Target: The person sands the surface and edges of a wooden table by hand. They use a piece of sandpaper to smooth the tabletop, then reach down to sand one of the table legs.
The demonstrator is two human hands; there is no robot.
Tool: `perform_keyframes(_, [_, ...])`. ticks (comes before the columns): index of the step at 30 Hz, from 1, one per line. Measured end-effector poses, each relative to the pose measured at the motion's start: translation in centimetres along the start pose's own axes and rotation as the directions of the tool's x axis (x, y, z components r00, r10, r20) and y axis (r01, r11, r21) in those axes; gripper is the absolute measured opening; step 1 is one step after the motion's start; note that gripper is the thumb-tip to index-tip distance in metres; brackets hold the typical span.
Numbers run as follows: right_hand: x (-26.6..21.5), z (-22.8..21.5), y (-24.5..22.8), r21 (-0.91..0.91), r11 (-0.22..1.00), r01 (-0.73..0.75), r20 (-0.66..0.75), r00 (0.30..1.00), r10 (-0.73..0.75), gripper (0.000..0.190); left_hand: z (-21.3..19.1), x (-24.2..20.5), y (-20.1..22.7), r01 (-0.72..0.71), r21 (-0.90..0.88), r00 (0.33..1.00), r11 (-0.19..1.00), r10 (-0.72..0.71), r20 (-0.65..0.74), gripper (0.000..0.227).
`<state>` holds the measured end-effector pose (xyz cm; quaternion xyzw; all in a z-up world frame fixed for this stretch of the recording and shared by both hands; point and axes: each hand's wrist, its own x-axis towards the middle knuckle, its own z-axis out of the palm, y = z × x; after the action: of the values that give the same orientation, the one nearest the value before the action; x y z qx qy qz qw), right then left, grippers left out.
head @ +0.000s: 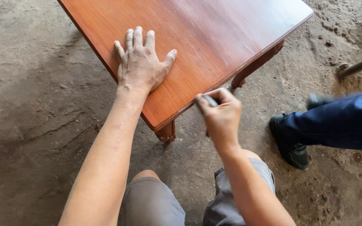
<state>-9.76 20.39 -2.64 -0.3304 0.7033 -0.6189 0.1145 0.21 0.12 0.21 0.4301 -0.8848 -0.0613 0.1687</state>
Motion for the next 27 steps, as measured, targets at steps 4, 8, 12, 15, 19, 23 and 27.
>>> perform_keyframes(4, [0.5,-0.4,0.2,0.021,0.992,-0.121,-0.043,0.992,0.122,0.014,-0.2,0.0,0.1,-0.007,-0.007,1.0,1.0,0.007,-0.009,0.085])
perform_keyframes(8, [-1.3,0.2,0.2,0.034,0.999,-0.019,0.047,0.999,0.018,0.014,0.0,0.1,0.0,-0.006,-0.004,1.0,1.0,0.006,0.011,0.083])
perform_keyframes(12, [0.6,-1.4,-0.6,0.009,0.988,-0.154,0.0,0.988,0.154,0.012,0.4,0.1,-0.1,-0.023,0.022,1.0,0.999,0.024,-0.015,0.082])
perform_keyframes(15, [0.6,-0.9,-0.4,-0.035,0.994,-0.107,-0.014,0.994,0.106,0.014,0.7,0.0,-0.3,-0.024,0.004,0.999,1.0,0.025,-0.025,0.083])
perform_keyframes(19, [-0.6,0.6,-0.1,-0.04,0.997,-0.064,-0.003,0.998,0.064,0.016,0.5,0.0,-0.2,-0.022,0.032,1.0,0.999,0.023,-0.017,0.083])
perform_keyframes(23, [0.9,-0.4,0.1,-0.035,0.992,-0.124,0.017,0.992,0.125,0.014,0.4,0.0,-0.1,-0.021,0.03,1.0,0.999,0.021,-0.014,0.082])
perform_keyframes(27, [-0.3,0.5,0.1,-0.062,0.997,0.034,0.004,0.999,-0.034,0.015,0.3,0.1,-0.1,-0.014,0.023,1.0,1.0,0.014,-0.011,0.082])
